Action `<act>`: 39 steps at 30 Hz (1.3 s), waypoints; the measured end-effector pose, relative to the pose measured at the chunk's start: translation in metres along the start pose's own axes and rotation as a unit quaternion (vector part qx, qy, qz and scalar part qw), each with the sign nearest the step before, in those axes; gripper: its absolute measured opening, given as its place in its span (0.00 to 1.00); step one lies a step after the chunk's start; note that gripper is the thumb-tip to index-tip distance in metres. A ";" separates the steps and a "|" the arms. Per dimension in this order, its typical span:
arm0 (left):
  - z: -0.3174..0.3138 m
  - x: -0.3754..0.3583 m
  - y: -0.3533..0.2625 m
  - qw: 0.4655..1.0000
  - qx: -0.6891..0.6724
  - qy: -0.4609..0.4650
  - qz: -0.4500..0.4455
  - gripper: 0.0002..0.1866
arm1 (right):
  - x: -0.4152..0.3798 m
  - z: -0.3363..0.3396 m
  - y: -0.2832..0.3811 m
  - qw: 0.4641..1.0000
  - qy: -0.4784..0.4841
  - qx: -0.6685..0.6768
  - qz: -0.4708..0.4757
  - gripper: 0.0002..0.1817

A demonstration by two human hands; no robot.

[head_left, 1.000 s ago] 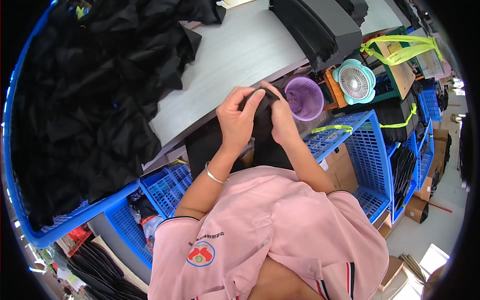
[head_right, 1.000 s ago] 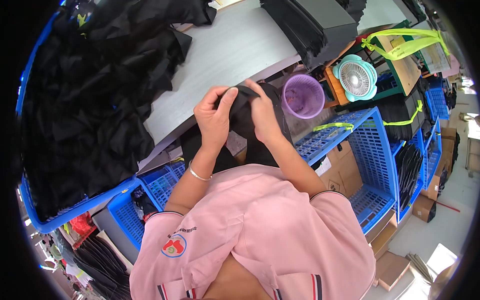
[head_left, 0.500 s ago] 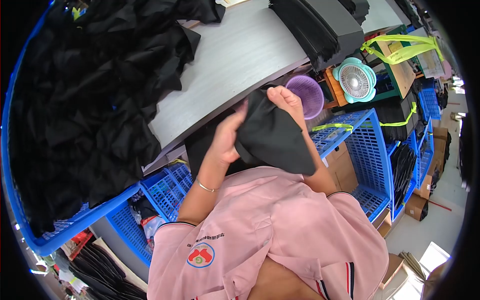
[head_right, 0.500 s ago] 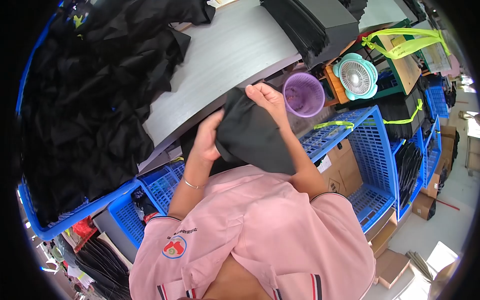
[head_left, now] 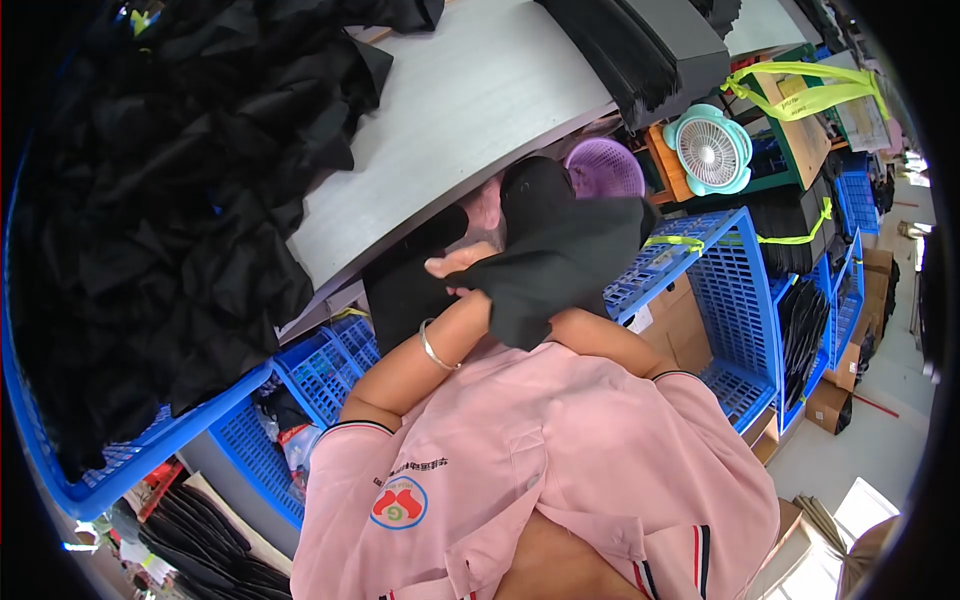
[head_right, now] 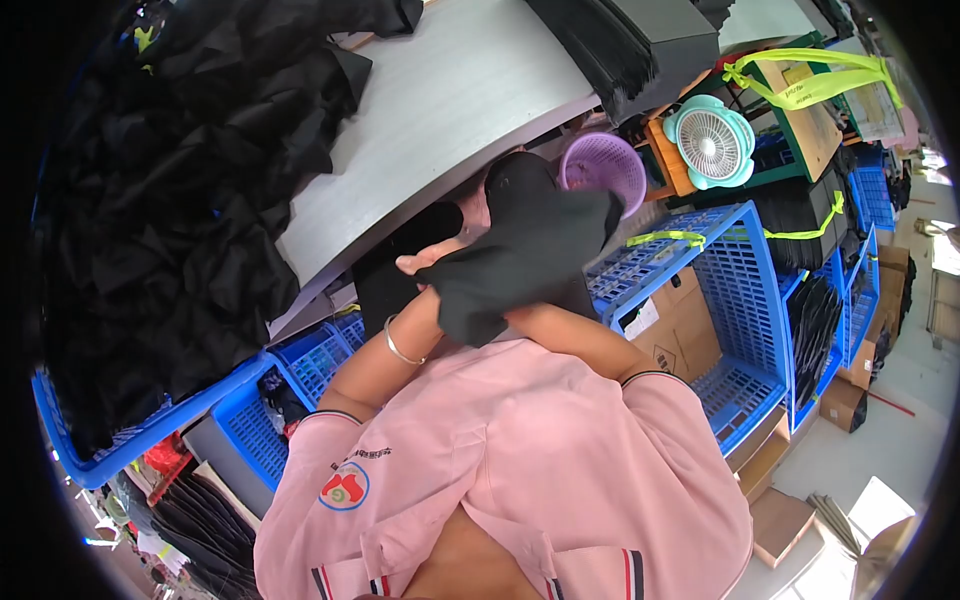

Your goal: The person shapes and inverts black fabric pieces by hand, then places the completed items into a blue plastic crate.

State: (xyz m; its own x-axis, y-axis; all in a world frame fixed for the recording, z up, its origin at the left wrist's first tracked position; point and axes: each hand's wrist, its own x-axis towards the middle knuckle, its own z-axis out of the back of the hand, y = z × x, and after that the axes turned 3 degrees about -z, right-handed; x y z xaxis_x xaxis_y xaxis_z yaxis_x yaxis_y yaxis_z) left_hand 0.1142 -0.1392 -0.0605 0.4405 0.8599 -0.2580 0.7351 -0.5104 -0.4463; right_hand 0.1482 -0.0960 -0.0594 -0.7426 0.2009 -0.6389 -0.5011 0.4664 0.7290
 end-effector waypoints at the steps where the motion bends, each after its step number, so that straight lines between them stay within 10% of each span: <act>1: -0.001 0.002 -0.001 1.000 0.009 -0.012 -0.027 0.19 | -0.001 -0.004 0.004 1.000 0.011 0.009 -0.026 0.22; 6: 0.010 -0.016 -0.028 0.956 0.160 -0.099 -0.225 0.19 | 0.034 0.017 -0.074 0.948 -0.095 -0.046 0.299 0.16; 10: 0.022 -0.064 -0.060 0.820 0.429 -0.162 -0.343 0.20 | -0.023 0.046 -0.031 0.976 -0.210 0.022 0.059 0.10; 13: 0.022 -0.086 -0.069 0.681 0.606 -0.192 -0.363 0.20 | -0.046 0.051 0.005 0.892 -0.363 0.067 0.262 0.06; 17: -0.002 -0.073 -0.070 0.574 0.715 -0.161 -0.366 0.20 | -0.064 0.040 0.061 0.734 -0.411 -0.241 0.484 0.09; 21: -0.037 -0.072 -0.083 0.534 0.745 -0.148 -0.372 0.21 | -0.054 0.041 0.062 0.882 -0.231 -0.167 0.376 0.15; 23: -0.032 -0.086 -0.086 0.528 0.737 -0.176 -0.384 0.21 | -0.056 0.047 0.060 0.948 -0.126 0.013 0.292 0.16; 31: 0.050 -0.129 -0.054 0.511 0.742 -0.287 -0.325 0.21 | -0.085 0.049 0.059 0.911 0.018 0.328 0.249 0.13; 34: 0.034 -0.110 -0.070 0.488 0.811 -0.107 -0.304 0.23 | -0.069 0.083 0.077 0.863 0.171 0.343 0.328 0.13; 37: 0.015 -0.083 -0.064 0.579 0.736 -0.088 -0.339 0.24 | -0.066 0.088 0.100 0.877 -0.051 0.256 0.403 0.15; 39: 0.010 -0.072 -0.054 0.732 0.562 -0.122 -0.365 0.24 | -0.074 0.078 0.109 0.864 -0.128 0.205 0.441 0.17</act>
State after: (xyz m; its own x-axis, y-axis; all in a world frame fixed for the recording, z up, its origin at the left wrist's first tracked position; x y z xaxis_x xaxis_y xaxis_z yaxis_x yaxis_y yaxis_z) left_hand 0.0378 -0.1735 -0.0267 -0.0651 0.9464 0.3164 -0.2208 0.2956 -0.9294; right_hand 0.1835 0.0074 0.0482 -0.6056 0.7942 0.0501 0.4486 0.2887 0.8458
